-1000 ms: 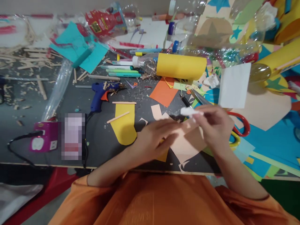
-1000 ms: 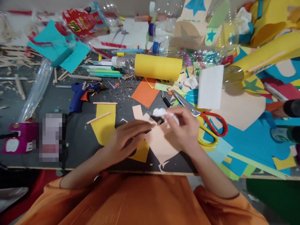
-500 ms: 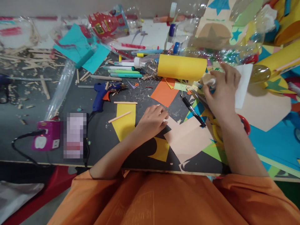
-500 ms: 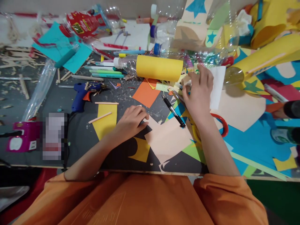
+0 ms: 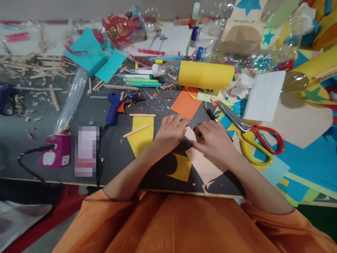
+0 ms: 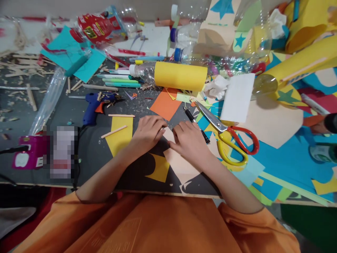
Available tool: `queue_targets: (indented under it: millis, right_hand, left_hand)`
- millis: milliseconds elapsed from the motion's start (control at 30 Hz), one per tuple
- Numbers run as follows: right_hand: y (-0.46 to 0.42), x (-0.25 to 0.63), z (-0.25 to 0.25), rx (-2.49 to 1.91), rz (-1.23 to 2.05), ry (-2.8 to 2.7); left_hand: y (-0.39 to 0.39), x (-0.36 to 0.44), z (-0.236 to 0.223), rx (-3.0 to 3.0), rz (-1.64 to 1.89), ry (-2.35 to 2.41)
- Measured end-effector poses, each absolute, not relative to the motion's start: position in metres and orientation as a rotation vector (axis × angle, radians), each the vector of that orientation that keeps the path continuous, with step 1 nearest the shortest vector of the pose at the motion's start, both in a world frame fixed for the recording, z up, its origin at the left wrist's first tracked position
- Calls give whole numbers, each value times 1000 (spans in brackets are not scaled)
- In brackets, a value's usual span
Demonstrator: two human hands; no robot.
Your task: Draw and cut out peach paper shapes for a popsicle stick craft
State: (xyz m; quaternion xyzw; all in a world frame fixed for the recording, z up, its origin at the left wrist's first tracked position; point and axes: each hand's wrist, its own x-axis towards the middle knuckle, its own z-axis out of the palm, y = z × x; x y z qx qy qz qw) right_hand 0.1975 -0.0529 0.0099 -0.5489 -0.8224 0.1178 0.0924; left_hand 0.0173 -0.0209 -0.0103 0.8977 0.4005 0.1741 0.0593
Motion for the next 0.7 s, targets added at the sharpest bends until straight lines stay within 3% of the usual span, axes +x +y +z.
queue_targets:
  millis: [100,333,467,567,700]
  right_hand:
    - [-56,202,10,-1677,374,-2401]
    - [-47,207,13,-1583,912,-1835]
    - [-46,198,8,-1479,1058,-1430]
    - [-46,193,6,-1433,1124,-1492]
    - [-46,207,21,-1423,1011,-1965]
  left_hand:
    - [-20,17,-10,2646,634,1256]
    - [-20,17,-4,2025,956,1183]
    - [-23,22,-1,1544,856,1016]
    - [-24,26,1,1460,813,983]
    - [-14,23,0,1327,1020,1082]
